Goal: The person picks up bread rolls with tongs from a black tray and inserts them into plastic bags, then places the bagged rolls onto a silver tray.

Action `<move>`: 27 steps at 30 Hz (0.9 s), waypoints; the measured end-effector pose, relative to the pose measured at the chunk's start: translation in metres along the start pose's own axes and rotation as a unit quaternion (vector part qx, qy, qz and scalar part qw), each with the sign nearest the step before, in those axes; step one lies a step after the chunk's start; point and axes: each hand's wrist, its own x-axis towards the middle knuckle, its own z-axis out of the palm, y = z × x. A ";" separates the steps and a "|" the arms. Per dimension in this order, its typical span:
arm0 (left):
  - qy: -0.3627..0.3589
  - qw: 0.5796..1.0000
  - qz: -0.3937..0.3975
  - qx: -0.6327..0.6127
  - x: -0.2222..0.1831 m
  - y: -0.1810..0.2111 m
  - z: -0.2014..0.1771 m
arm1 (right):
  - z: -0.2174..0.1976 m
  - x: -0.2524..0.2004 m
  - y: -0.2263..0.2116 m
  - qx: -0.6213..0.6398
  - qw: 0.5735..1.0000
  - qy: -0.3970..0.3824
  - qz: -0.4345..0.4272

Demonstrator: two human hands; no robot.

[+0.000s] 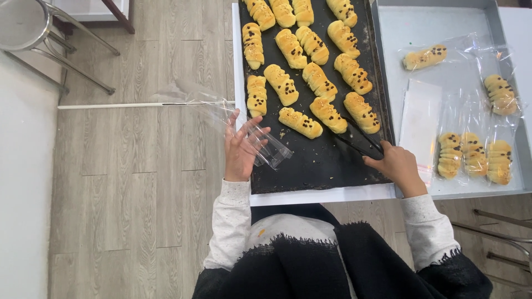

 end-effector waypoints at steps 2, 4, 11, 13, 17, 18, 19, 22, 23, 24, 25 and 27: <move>-0.001 1.000 -0.003 -0.004 0.001 -0.001 -0.001 | -0.002 -0.002 0.001 -0.007 1.000 -0.008 0.011; -0.003 1.000 -0.002 -0.004 0.003 -0.002 -0.002 | 0.001 0.000 0.004 -0.013 1.000 -0.005 0.007; -0.013 1.000 -0.008 0.004 0.005 -0.001 0.003 | -0.021 -0.001 -0.004 -0.032 0.999 0.015 -0.011; -0.014 1.000 -0.006 0.005 0.004 -0.001 0.003 | -0.025 -0.002 -0.004 -0.032 0.999 0.018 -0.013; -0.014 1.000 -0.002 0.004 0.003 -0.001 0.001 | -0.023 0.000 -0.005 -0.034 0.999 0.012 -0.010; -0.013 1.000 0.000 0.004 0.003 -0.001 0.001 | -0.022 0.000 -0.005 -0.035 0.999 0.012 -0.012; -0.011 1.000 0.000 0.001 0.003 0.000 0.001 | -0.020 -0.001 -0.005 -0.025 1.000 0.010 -0.008; -0.004 1.000 0.004 0.000 0.002 0.002 0.002 | -0.015 -0.001 -0.005 -0.007 1.000 0.012 -0.004; 0.000 1.000 0.004 0.001 0.001 0.002 0.003 | -0.012 -0.001 -0.005 0.001 1.000 0.014 -0.002; 0.000 1.000 0.005 0.001 0.001 0.001 0.002 | -0.008 0.002 -0.006 0.000 1.000 0.014 -0.003; 0.000 1.000 0.004 0.001 0.001 0.001 0.002 | -0.003 0.005 -0.007 0.008 1.000 0.016 -0.005; 0.000 1.000 0.003 0.003 0.002 0.001 0.002 | 0.006 0.013 -0.008 0.018 1.000 0.018 -0.007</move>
